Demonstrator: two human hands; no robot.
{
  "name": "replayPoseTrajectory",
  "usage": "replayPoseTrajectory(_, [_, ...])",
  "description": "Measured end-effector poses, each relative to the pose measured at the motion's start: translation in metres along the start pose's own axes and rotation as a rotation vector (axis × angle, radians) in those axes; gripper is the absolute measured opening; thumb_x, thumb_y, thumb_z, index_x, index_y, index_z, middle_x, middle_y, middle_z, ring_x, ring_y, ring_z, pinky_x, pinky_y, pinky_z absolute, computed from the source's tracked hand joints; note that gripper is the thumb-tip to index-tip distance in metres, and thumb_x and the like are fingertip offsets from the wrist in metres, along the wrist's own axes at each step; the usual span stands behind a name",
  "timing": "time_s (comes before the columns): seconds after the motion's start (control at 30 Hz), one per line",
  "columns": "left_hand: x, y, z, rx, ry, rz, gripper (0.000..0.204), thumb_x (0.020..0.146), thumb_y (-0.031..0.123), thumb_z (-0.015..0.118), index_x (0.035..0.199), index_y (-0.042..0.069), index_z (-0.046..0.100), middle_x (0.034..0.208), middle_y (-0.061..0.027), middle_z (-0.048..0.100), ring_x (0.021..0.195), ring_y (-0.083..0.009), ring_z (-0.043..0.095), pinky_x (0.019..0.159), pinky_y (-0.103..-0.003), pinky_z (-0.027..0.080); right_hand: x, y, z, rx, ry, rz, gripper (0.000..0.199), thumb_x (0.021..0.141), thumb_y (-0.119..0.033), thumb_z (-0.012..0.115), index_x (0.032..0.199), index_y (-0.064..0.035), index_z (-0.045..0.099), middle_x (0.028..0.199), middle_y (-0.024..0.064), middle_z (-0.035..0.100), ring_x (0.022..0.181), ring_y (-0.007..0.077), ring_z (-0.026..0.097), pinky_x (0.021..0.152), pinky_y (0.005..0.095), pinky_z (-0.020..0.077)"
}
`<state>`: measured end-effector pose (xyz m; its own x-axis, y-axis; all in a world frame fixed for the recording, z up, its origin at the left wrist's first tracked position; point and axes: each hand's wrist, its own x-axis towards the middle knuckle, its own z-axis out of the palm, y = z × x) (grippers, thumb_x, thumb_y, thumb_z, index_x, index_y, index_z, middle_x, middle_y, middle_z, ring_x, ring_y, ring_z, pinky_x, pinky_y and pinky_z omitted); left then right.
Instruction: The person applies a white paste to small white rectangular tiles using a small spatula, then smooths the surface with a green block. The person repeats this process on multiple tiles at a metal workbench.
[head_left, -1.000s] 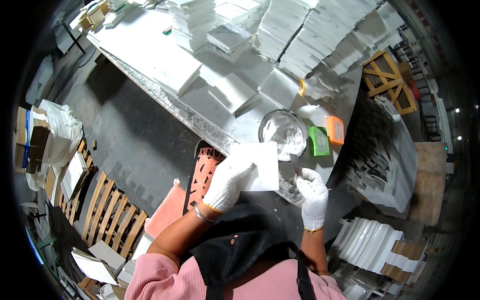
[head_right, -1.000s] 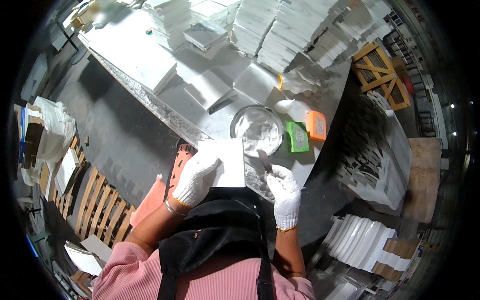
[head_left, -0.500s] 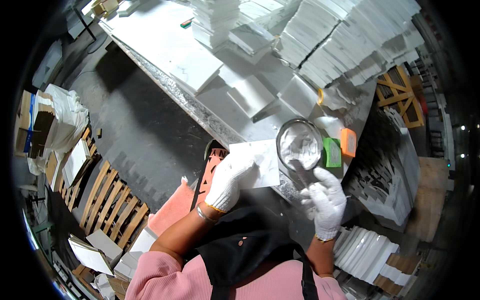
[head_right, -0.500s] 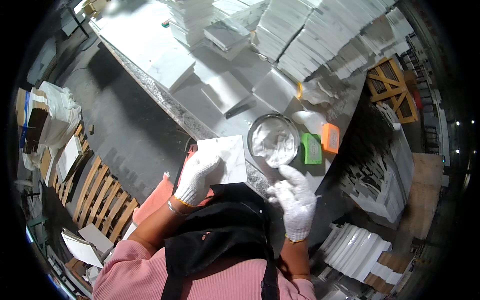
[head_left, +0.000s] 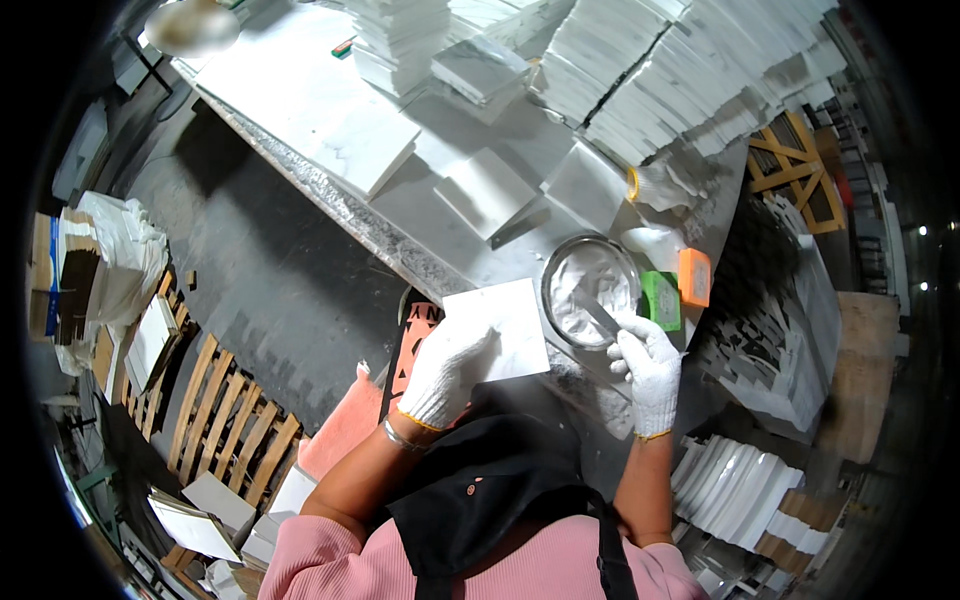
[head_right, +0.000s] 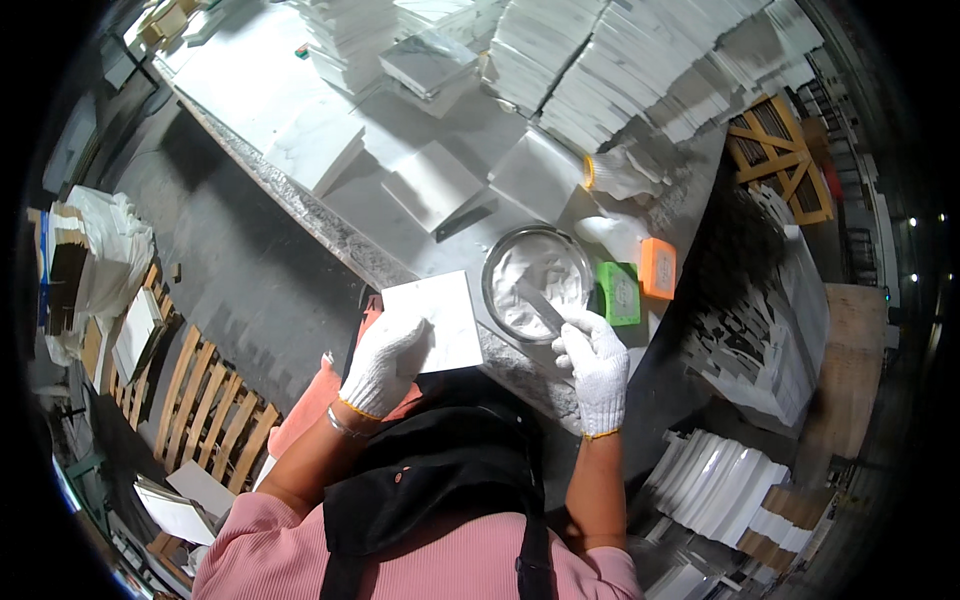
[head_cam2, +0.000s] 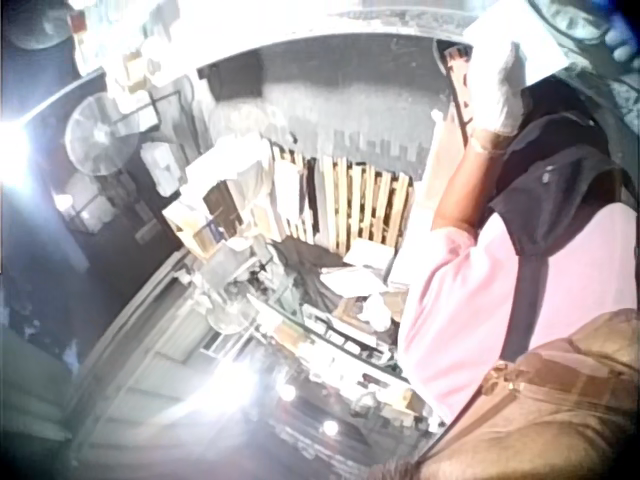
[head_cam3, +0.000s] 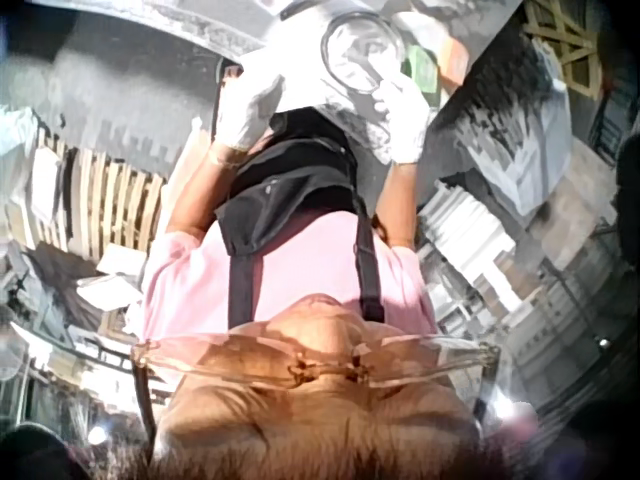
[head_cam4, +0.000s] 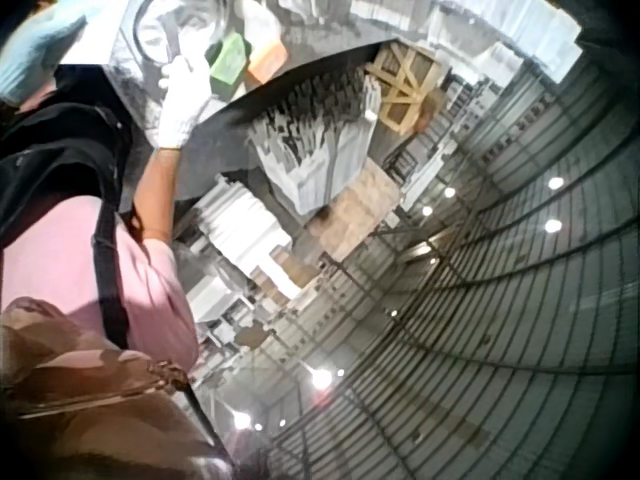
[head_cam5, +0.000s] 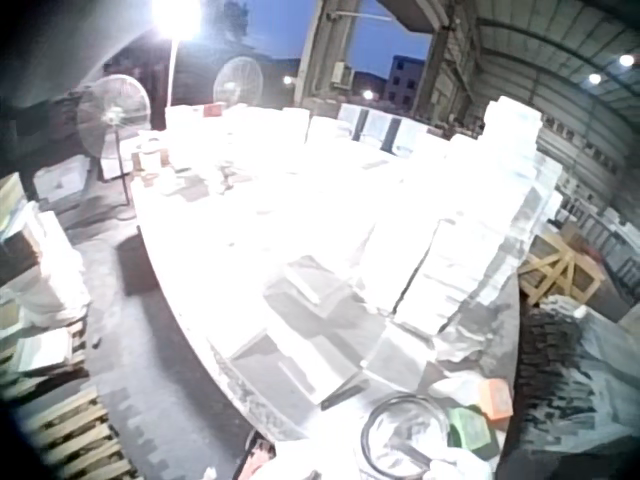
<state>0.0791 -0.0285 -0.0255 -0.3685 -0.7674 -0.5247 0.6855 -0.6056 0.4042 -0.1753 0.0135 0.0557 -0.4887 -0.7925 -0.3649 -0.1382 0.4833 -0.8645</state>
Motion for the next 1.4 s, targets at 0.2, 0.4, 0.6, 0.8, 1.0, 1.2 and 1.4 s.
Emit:
replayPoseTrajectory(0.2, [0.003, 0.000, 0.019, 0.056, -0.047, -0.003, 0.033, 0.093, 0.014, 0.072, 0.122, 0.001, 0.063, 0.109, -0.0036, 0.067, 0.098, -0.0153, 0.064, 0.087, -0.029, 0.052, 0.012, 0.011, -0.005, 0.044, -0.030, -0.049, 0.025, 0.097, -0.006, 0.063, 0.120, 0.0004, 0.069, 0.101, 0.0059, 0.072, 0.078, 0.0092, 0.067, 0.063, 0.0228, 0.0512])
replayPoseTrajectory(0.4, [0.012, -0.013, 0.018, 0.066, -0.048, -0.046, 0.034, 0.093, 0.014, 0.071, 0.123, 0.001, 0.062, 0.113, -0.0038, 0.066, 0.101, -0.0160, 0.064, 0.091, -0.031, 0.052, 0.017, 0.012, -0.003, 0.042, -0.072, -0.008, 0.026, 0.096, -0.005, 0.062, 0.120, 0.0000, 0.069, 0.099, 0.0061, 0.072, 0.078, 0.0091, 0.067, 0.063, 0.0224, 0.0500])
replayPoseTrajectory(0.6, [0.016, -0.017, 0.023, 0.052, -0.082, -0.074, 0.037, 0.093, 0.014, 0.070, 0.126, 0.001, 0.061, 0.115, -0.0040, 0.066, 0.103, -0.0158, 0.064, 0.094, -0.032, 0.052, 0.011, 0.002, -0.004, 0.136, -0.088, 0.031, 0.026, 0.097, -0.008, 0.060, 0.119, 0.0025, 0.068, 0.093, 0.0053, 0.070, 0.075, 0.0071, 0.062, 0.062, 0.0197, 0.0473])
replayPoseTrajectory(0.8, [0.016, -0.020, 0.030, 0.097, -0.071, -0.077, 0.040, 0.093, 0.016, 0.070, 0.129, 0.001, 0.060, 0.116, -0.0033, 0.066, 0.105, -0.0146, 0.062, 0.096, -0.031, 0.050, 0.000, 0.000, -0.014, 0.242, -0.057, 0.042, 0.024, 0.096, -0.009, 0.062, 0.117, 0.0027, 0.068, 0.084, 0.0056, 0.068, 0.069, 0.0075, 0.063, 0.058, 0.0178, 0.0476])
replayPoseTrajectory(1.0, [0.013, -0.017, 0.050, 0.128, -0.129, -0.068, 0.046, 0.094, 0.017, 0.068, 0.136, 0.001, 0.057, 0.119, -0.0019, 0.066, 0.106, -0.0133, 0.062, 0.095, -0.030, 0.050, -0.009, -0.001, -0.012, 0.220, -0.050, -0.019, 0.024, 0.096, -0.010, 0.064, 0.117, 0.0012, 0.069, 0.087, 0.0058, 0.070, 0.071, 0.0076, 0.066, 0.057, 0.0174, 0.0482])
replayPoseTrajectory(1.2, [0.009, -0.017, 0.052, 0.176, -0.098, -0.067, 0.044, 0.094, 0.017, 0.068, 0.134, 0.001, 0.058, 0.116, -0.0018, 0.066, 0.100, -0.0126, 0.061, 0.090, -0.028, 0.050, -0.012, 0.004, -0.014, 0.201, -0.073, -0.024, 0.025, 0.097, -0.004, 0.063, 0.121, -0.0008, 0.070, 0.107, 0.0078, 0.073, 0.082, 0.0096, 0.069, 0.067, 0.0216, 0.0537])
replayPoseTrajectory(1.4, [0.004, -0.013, 0.067, 0.190, -0.096, -0.052, 0.035, 0.094, 0.017, 0.069, 0.125, 0.001, 0.061, 0.101, -0.0007, 0.065, 0.088, -0.0123, 0.062, 0.078, -0.026, 0.050, -0.008, 0.021, -0.011, 0.202, -0.032, -0.188, 0.025, 0.096, 0.002, 0.062, 0.120, 0.0019, 0.070, 0.112, 0.0102, 0.074, 0.086, 0.0127, 0.071, 0.069, 0.0233, 0.0546])
